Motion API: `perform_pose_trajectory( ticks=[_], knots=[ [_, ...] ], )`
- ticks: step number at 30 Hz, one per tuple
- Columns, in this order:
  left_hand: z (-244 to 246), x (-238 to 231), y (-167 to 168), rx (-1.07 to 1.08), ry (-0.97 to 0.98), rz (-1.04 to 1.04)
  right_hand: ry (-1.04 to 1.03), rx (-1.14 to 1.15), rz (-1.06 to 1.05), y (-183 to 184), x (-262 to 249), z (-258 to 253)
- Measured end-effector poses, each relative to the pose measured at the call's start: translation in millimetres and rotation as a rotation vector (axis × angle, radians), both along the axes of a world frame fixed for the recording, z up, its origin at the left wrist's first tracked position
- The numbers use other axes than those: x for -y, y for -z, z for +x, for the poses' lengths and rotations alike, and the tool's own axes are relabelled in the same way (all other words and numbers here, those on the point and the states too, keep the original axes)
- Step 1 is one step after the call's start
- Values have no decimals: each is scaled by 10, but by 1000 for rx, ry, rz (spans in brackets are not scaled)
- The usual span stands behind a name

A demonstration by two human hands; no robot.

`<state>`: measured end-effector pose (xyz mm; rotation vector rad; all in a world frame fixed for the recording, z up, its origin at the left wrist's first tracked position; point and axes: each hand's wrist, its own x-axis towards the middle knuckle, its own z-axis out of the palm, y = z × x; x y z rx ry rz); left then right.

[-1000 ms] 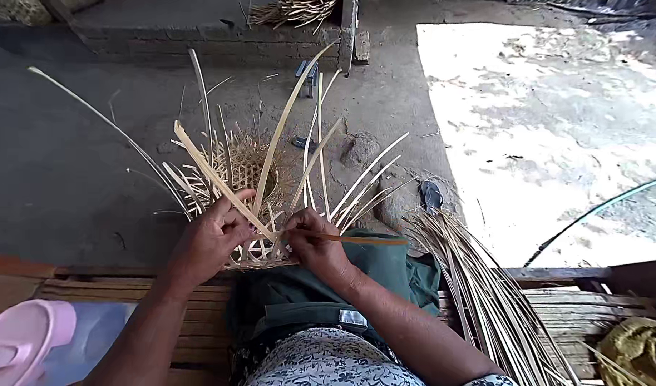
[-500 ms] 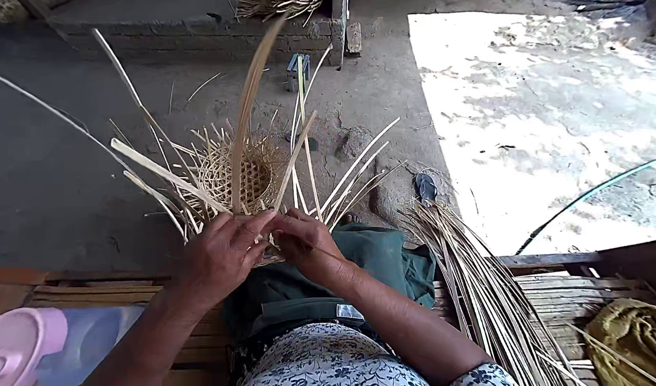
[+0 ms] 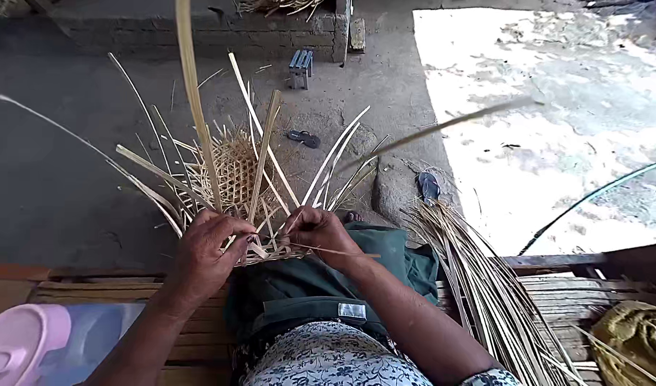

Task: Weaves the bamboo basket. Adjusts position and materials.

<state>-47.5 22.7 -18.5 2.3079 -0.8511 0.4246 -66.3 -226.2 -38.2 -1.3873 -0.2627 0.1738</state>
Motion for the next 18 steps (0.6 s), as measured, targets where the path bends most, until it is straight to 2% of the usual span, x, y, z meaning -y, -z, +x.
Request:
perform_pose_trajectory(
  ticks=[5,8,10,13,16,18],
  knots=[
    [1,36,-10,145,-10,178,64,80,139,204,14,23],
    [-66,81,5,238,-17,323,98,-33,104,121,21,13],
    [-84,82,21,253,-29,339,83,-99,115,75,24,7],
    [-82,54,27,267,-39,351,54,-132,266,152,21,27],
    [-103,57,24,269,-39,360,161,-210,322,160,-73,12],
    [-116,69,14,272,-48,365,221,-173,271,165,-130,-8]
  ],
)
